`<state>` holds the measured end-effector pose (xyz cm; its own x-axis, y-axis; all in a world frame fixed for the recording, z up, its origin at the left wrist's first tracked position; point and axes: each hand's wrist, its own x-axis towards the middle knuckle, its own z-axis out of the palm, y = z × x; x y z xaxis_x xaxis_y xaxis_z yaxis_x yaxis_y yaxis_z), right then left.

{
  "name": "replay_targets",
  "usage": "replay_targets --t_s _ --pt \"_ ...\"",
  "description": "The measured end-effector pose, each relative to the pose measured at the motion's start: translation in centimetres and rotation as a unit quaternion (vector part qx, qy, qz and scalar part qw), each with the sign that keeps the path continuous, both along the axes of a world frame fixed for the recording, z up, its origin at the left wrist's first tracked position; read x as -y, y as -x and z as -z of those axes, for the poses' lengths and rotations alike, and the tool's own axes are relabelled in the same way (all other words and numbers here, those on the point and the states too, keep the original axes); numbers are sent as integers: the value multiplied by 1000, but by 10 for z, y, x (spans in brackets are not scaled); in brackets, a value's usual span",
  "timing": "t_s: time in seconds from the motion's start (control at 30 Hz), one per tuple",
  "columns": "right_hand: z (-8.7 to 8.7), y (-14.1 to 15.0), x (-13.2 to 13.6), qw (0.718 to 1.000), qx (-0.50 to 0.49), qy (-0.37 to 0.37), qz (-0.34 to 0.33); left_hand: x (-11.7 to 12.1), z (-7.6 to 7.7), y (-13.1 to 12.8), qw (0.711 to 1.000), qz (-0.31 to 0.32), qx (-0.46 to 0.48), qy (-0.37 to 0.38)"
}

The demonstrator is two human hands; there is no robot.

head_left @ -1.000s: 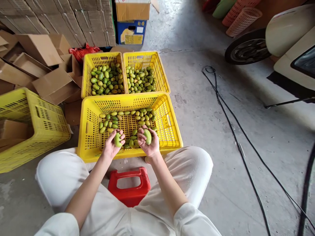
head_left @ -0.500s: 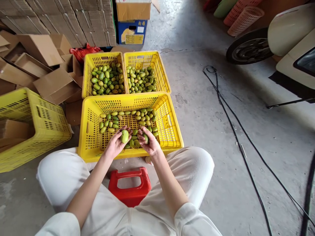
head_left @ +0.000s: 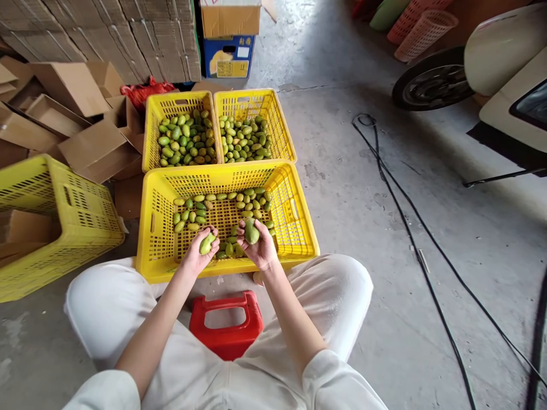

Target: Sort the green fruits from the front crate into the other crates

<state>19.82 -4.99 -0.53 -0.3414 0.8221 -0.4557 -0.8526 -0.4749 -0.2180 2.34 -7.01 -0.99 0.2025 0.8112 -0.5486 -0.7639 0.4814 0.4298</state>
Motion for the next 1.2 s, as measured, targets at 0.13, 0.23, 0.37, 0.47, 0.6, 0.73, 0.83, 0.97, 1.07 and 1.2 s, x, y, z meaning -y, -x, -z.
replay_targets --t_s 0.13,0.23,0.37,0.47,0.6,0.73,0.83,0.97,1.07,1.2 --pt "5 -2 0 999 -40 -7 13 2 0 -1 999 37 -15 -9" --pt "4 -4 0 999 -39 -34 5 2 -2 -2 999 42 -19 -1" --pt "-3 -3 0 998 -29 -56 15 0 -6 -2 999 -21 5 46" --pt "-9 -1 0 999 -20 -36 17 0 -8 -2 996 -58 28 60" --pt "-9 1 0 998 -29 9 52 -1 -9 -3 994 -93 35 48" --pt "1 -2 1 997 -64 19 48 0 -9 -3 996 -55 52 41" --pt "8 -3 0 997 -73 12 21 2 -9 -3 999 -5 39 29" --pt "9 -3 0 997 -76 6 1 1 -8 -1 999 2 17 36" --pt "4 -3 0 998 -65 -16 6 -2 -7 1 996 -36 27 71" --pt "-3 -2 0 999 -31 -15 23 -4 -7 -2 990 -100 31 100"
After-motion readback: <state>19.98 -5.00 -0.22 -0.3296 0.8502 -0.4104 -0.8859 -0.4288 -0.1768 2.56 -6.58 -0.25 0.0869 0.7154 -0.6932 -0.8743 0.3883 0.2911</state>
